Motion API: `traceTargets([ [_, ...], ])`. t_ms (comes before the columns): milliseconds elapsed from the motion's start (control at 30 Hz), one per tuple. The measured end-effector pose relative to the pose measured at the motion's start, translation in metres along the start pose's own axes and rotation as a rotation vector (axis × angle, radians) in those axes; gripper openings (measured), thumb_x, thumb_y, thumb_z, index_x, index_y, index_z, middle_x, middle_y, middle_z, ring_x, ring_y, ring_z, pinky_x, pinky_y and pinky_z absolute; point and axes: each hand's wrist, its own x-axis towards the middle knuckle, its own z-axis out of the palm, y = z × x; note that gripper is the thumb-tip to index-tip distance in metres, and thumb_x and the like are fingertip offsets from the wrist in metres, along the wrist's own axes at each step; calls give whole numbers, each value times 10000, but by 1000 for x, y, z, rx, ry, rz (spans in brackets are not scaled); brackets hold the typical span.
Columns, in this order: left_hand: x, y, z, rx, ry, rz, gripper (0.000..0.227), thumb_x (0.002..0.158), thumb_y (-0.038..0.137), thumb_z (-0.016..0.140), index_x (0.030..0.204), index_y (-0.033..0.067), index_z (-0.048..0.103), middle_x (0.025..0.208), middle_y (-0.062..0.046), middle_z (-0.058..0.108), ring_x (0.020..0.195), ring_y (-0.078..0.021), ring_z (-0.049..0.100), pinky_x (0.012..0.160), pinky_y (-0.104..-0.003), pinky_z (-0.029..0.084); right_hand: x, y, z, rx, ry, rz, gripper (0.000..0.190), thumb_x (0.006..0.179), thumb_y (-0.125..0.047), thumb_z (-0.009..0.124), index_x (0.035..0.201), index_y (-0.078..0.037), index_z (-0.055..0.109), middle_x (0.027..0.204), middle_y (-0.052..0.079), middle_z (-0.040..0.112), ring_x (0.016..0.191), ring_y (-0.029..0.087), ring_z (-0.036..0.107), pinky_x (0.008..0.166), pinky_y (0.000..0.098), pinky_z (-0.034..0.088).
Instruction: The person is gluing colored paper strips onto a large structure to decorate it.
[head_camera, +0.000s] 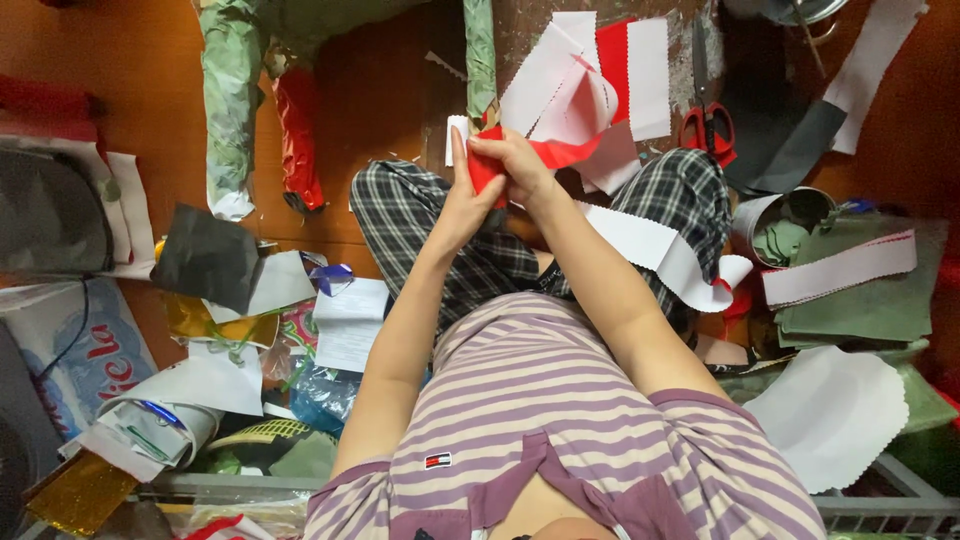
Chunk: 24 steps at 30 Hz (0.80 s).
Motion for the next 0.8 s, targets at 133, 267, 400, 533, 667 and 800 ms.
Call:
traceTargets([
  [133,-5,18,-3,232,38,-36,1136,952,178,730,1611,223,-195,1615,-240,353,1399,-313,500,1144,-363,451,-5,-7,14,52,37,-25,221,920,-123,761,1063,-4,641,940,84,698,807,176,682,731,337,571],
  [267,6,23,-20,133,397,336,1035,997,56,708,1656,261,-64,1695,-223,167,1498,-355,398,1208,-427,415,-6,-2,11,107,102,-37,280,874,-107,773,1104,-24,637,973,78,714,860,175,710,802,346,608],
  [400,10,-33,-70,285,706,165,389,1106,219,679,1448,73,565,1359,-171,595,1206,-264,670,1029,-400,605,-9,-3,10,121,13,22,289,927,-141,771,1117,16,619,965,111,702,819,214,693,750,380,593],
  [533,0,-49,-59,420,215,-401,697,1176,510,354,1083,-46,765,1131,-218,761,992,-237,685,915,-394,537,-8,-4,15,168,47,43,355,913,-126,761,1198,-8,587,1009,111,699,862,215,696,791,380,598],
  [667,3,-65,-32,48,16,-226,641,1132,569,315,1354,8,532,1301,-106,622,1163,-188,563,1013,-363,436,-14,-9,20,195,16,13,440,908,-116,751,1290,3,567,1121,109,702,982,200,698,882,365,599],
  [800,26,-38,-34,-205,275,-114,616,1073,553,374,1259,2,577,1142,-71,672,1013,-170,617,922,-339,489,-8,-2,12,193,-7,16,432,936,-111,748,1303,23,566,1138,119,693,983,213,693,879,388,594],
])
